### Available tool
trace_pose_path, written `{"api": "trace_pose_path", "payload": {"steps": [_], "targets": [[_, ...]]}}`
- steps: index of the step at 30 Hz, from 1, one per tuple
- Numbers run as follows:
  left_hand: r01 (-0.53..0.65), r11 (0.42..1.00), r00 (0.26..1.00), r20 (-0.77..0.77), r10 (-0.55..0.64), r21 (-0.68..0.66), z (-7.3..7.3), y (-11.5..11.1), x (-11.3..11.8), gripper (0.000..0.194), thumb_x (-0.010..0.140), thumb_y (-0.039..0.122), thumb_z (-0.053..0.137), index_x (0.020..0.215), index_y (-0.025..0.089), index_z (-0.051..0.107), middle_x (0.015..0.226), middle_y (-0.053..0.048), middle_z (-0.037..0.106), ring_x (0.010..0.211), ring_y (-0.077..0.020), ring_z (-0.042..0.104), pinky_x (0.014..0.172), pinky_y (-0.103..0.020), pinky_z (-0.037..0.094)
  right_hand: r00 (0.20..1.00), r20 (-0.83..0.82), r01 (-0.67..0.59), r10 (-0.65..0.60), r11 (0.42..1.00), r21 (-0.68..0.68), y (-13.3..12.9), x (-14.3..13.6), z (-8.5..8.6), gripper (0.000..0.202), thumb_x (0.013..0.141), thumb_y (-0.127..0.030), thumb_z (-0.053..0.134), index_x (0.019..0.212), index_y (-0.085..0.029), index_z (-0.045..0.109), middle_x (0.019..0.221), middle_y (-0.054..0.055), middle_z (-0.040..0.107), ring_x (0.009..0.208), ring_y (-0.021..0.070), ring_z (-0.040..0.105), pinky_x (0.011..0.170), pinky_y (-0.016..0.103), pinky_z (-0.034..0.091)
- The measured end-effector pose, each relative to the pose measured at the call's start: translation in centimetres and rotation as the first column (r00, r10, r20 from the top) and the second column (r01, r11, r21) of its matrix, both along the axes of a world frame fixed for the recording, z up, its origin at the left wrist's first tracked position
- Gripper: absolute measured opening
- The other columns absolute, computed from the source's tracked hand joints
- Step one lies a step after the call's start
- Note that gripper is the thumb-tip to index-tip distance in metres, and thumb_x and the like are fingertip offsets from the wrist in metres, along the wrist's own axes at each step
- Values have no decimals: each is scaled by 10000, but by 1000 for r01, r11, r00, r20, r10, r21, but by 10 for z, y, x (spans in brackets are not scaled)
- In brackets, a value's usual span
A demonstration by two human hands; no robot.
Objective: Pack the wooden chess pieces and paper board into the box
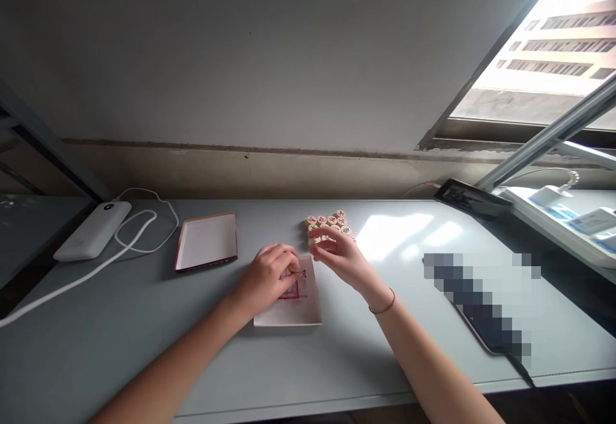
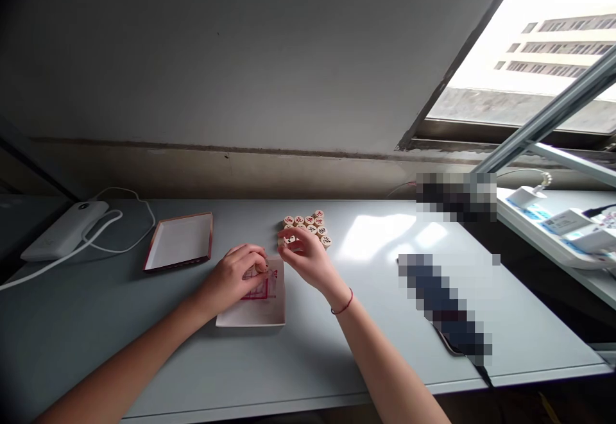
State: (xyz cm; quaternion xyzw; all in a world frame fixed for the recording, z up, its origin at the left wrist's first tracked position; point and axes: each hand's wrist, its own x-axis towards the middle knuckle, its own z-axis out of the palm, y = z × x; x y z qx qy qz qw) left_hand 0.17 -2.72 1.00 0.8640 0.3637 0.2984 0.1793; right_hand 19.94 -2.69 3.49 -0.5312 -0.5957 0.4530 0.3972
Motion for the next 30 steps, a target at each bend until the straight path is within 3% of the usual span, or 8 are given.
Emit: {"api": "trace_pose_path", "payload": {"steps": [3, 6, 9, 12, 17, 23, 27, 30], "targets": [[-21, 996, 990, -135, 33, 84, -2, 2, 2, 88, 866, 141, 571, 799, 197, 578, 972, -33, 651, 1010, -211, 599, 1033, -474, 373, 994, 93, -69, 61, 994, 84, -4, -1, -2, 218, 806, -291, 596, 1007, -214, 626, 1089, 68, 611, 876, 163, 634, 706, 277, 549], [-58, 993, 973, -216, 80, 103, -2, 4, -1, 35, 861, 204, 592, 893, 201, 607, 1057, -62, 636, 1002, -231, 592, 975, -452, 423, 963, 248, -152, 104, 972, 181, -8, -4, -5, 235, 820, -252, 577, 1051, -227, 611, 1027, 54, 611, 788, 140, 620, 684, 281, 544], [-78, 995, 965, -247, 91, 64, -4, 7, -8, 314, 838, 292, 624, 1138, 213, 571, 1155, -84, 608, 1054, -261, 579, 922, -434, 466, 902, 424, -205, 81, 945, 256, -12, -10, -7, 164, 836, -235, 580, 998, -229, 608, 917, 31, 617, 693, 131, 582, 632, 283, 505], [-64, 998, 964, -258, 63, 3, -7, 9, -14, 494, 808, 269, 630, 1282, 236, 497, 1223, -76, 595, 1118, -268, 560, 947, -422, 463, 831, 551, -287, 71, 904, 317, -13, -17, -9, 50, 861, -229, 589, 900, -219, 618, 843, 32, 616, 734, 157, 572, 658, 292, 480], [-46, 997, 961, -274, 26, -69, -9, 10, -15, 528, 779, 185, 613, 1293, 227, 500, 1221, -65, 615, 1116, -257, 562, 952, -402, 462, 735, 672, -446, 92, 811, 378, -12, -20, -16, 68, 837, -161, 612, 883, -205, 637, 871, 56, 619, 808, 190, 541, 727, 313, 463], [-42, 994, 962, -273, 12, -102, -4, 9, -13, 446, 758, 126, 594, 1195, 212, 565, 1158, -56, 644, 1079, -258, 561, 933, -405, 468, 645, 764, -460, 2, 799, 386, -9, -23, -24, 114, 831, -114, 576, 907, -181, 631, 827, 57, 612, 770, 193, 499, 701, 315, 437], [-58, 992, 963, -269, 26, -112, -4, 8, -12, 412, 755, 139, 612, 1161, 205, 579, 1129, -56, 652, 1066, -260, 562, 921, -403, 468, 705, 709, -425, 6, 804, 416, -7, -20, -20, 55, 855, -175, 584, 889, -196, 622, 864, 62, 622, 797, 196, 536, 726, 315, 445], [-72, 993, 964, -264, 44, -97, -5, 8, -11, 364, 793, 211, 626, 1155, 202, 588, 1115, -58, 658, 1058, -255, 572, 920, -398, 469, 799, 599, -260, -55, 867, 426, 8, 0, -10, 102, 890, -289, 553, 898, -213, 621, 912, 64, 628, 803, 187, 578, 703, 291, 456]]}}
